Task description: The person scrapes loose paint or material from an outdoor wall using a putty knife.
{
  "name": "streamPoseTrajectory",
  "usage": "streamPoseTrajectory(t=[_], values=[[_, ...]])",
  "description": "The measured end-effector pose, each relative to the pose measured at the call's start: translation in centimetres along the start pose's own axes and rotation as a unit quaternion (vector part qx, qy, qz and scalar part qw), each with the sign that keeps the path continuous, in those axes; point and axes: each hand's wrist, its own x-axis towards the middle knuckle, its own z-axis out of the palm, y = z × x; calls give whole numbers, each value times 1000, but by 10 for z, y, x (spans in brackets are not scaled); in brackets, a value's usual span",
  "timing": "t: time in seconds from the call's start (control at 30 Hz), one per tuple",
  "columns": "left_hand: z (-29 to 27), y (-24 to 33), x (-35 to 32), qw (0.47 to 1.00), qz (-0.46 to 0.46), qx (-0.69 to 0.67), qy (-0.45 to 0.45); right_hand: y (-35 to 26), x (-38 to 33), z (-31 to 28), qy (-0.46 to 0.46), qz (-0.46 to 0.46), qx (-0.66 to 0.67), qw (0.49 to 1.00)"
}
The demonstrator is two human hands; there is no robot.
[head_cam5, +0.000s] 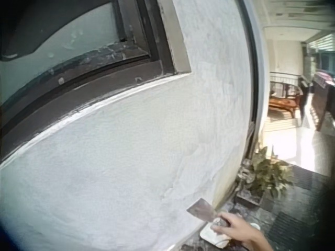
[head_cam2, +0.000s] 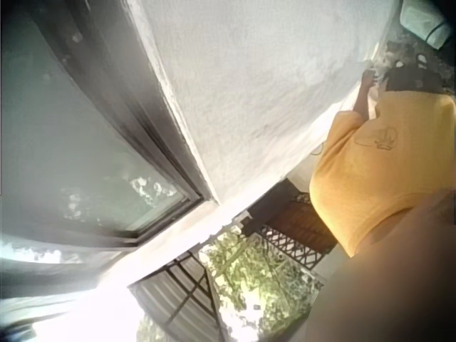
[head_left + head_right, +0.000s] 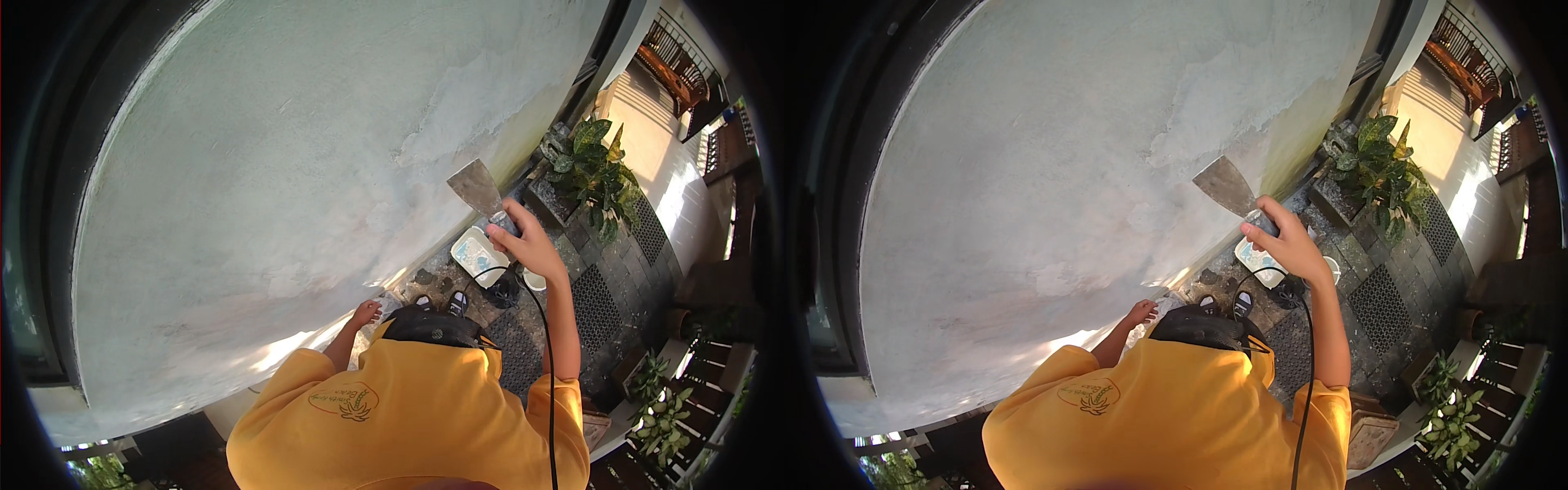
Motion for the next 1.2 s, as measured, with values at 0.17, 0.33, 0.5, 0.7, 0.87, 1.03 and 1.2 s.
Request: streamPoseTrajectory(t=[0.17, 0.33, 0.5, 0.7, 0.87, 1.03, 1.2], values=[[20, 9, -9, 998, 13, -47, 42, 4, 38, 8, -76, 12, 22, 997], [22, -5, -28, 991, -3, -110, 70, -14, 63, 20, -59, -110, -2, 992], [7, -34, -48, 997, -33, -19, 72, -36, 76, 21, 89, -69, -196, 974], [-29, -66, -38, 994, 15, 79, 68, -48, 83, 16, 215, -192, -393, 873], [-59, -89, 0, 996, 26, 35, 75, -52, 93, 21, 235, -281, -443, 818], [-72, -82, 13, 996, 56, 11, 61, -52, 89, 19, 230, -227, -476, 818], [-81, -85, 21, 993, 101, 32, 47, -54, 91, 19, 220, -251, -466, 819]])
